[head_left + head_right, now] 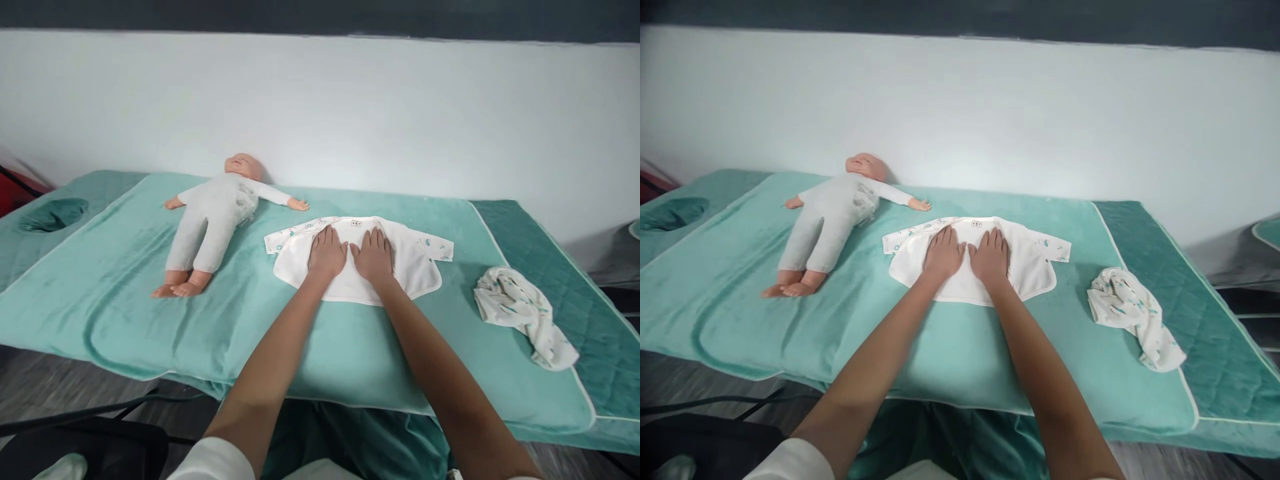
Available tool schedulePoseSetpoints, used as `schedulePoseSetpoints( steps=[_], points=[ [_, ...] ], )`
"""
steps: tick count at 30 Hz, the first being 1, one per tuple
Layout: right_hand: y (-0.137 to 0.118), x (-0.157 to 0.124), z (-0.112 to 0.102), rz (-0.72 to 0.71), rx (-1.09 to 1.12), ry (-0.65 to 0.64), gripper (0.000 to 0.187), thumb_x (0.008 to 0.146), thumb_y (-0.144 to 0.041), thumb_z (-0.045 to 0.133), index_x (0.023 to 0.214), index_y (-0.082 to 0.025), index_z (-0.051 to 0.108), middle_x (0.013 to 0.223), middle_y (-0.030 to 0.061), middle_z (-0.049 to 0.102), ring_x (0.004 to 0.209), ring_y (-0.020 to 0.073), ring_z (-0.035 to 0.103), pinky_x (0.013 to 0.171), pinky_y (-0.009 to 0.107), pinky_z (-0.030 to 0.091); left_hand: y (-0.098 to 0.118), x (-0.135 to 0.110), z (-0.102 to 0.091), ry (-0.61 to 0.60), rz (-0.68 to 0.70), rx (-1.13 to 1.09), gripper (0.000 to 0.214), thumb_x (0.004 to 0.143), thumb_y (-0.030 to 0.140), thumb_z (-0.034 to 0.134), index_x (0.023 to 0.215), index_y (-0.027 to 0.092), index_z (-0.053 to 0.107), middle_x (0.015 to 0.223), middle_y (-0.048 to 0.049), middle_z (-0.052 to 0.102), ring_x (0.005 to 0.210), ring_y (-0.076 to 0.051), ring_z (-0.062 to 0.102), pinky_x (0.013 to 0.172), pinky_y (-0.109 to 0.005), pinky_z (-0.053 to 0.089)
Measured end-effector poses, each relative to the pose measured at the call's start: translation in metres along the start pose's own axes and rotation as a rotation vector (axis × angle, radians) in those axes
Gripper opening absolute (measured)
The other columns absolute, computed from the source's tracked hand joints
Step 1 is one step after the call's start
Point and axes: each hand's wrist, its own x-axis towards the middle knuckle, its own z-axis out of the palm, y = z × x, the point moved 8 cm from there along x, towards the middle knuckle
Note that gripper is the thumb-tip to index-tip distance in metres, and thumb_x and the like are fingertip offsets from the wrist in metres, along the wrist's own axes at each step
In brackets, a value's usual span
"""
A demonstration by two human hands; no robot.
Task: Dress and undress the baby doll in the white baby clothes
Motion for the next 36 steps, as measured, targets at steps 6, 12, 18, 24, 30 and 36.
schedulePoseSetpoints(
  steps=[6, 12, 18, 24, 30, 36],
  points=[
    [-0.007, -0.033, -0.005, -0.044, 0.001, -0.004, 0.072, 0.104, -0.047, 0.03, 0.155, 0.003, 0.034, 0.165, 0.0251, 0.025, 0.154, 0.0353, 0.024, 0.124, 0.051, 0.02, 0.005, -0.029, 0.002, -0.005, 0.019, -0.004, 0.068, 0.103, 0.04, 0.023, 0.155, -0.003, 0.032, 0.167, -0.0196, 0.026, 0.157, -0.029, 0.022, 0.13, -0.044, 0.017],
    [-0.012, -0.067, -0.011, -0.086, -0.004, -0.009, 0.069, 0.105, -0.045, 0.031, 0.156, 0.001, 0.035, 0.165, 0.0223, 0.026, 0.155, 0.0331, 0.024, 0.124, 0.051, 0.02, 0.007, -0.062, -0.007, 0.051, 0.031, 0.003, 0.063, 0.103, 0.041, 0.025, 0.154, 0.008, 0.04, 0.166, -0.0154, 0.031, 0.155, -0.032, 0.027, 0.127, -0.051, 0.023],
    [-0.016, -0.111, -0.019, -0.154, -0.013, 0.045, 0.066, 0.105, -0.045, 0.033, 0.153, 0.0, 0.04, 0.163, 0.0237, 0.031, 0.153, 0.0351, 0.028, 0.122, 0.053, 0.023, 0.007, -0.113, -0.015, 0.075, 0.098, 0.009, 0.061, 0.104, 0.042, 0.024, 0.153, 0.012, 0.043, 0.165, -0.0127, 0.034, 0.155, -0.033, 0.028, 0.126, -0.056, 0.025],
    [-0.026, -0.168, -0.027, -0.251, -0.007, 0.1, 0.068, 0.105, -0.049, 0.033, 0.153, -0.001, 0.039, 0.162, 0.0253, 0.033, 0.154, 0.0339, 0.027, 0.122, 0.054, 0.025, -0.017, -0.179, -0.029, 0.062, 0.246, -0.041, 0.057, 0.105, 0.045, 0.027, 0.153, 0.018, 0.042, 0.165, -0.0072, 0.036, 0.155, -0.027, 0.028, 0.127, -0.054, 0.024],
    [-0.061, -0.148, -0.041, -0.337, 0.03, 0.1, 0.069, 0.106, -0.049, 0.028, 0.153, 0.001, 0.038, 0.163, 0.0243, 0.032, 0.155, 0.0331, 0.023, 0.124, 0.052, 0.022, -0.091, -0.189, -0.071, 0.039, 0.344, -0.222, 0.058, 0.103, 0.049, 0.037, 0.155, 0.022, 0.038, 0.167, -0.0073, 0.031, 0.158, -0.026, 0.02, 0.127, -0.051, 0.027],
    [-0.152, -0.04, -0.05, -0.438, 0.293, -0.006, 0.066, 0.102, -0.05, 0.035, 0.155, -0.01, 0.037, 0.164, 0.018, 0.033, 0.155, 0.0314, 0.025, 0.125, 0.053, 0.024, -0.232, -0.145, -0.148, 0.351, 0.007, -0.288, 0.048, 0.1, 0.046, 0.042, 0.143, 0.026, 0.05, 0.16, -0.0078, 0.043, 0.153, -0.024, 0.032, 0.127, -0.048, 0.028]
  ],
)
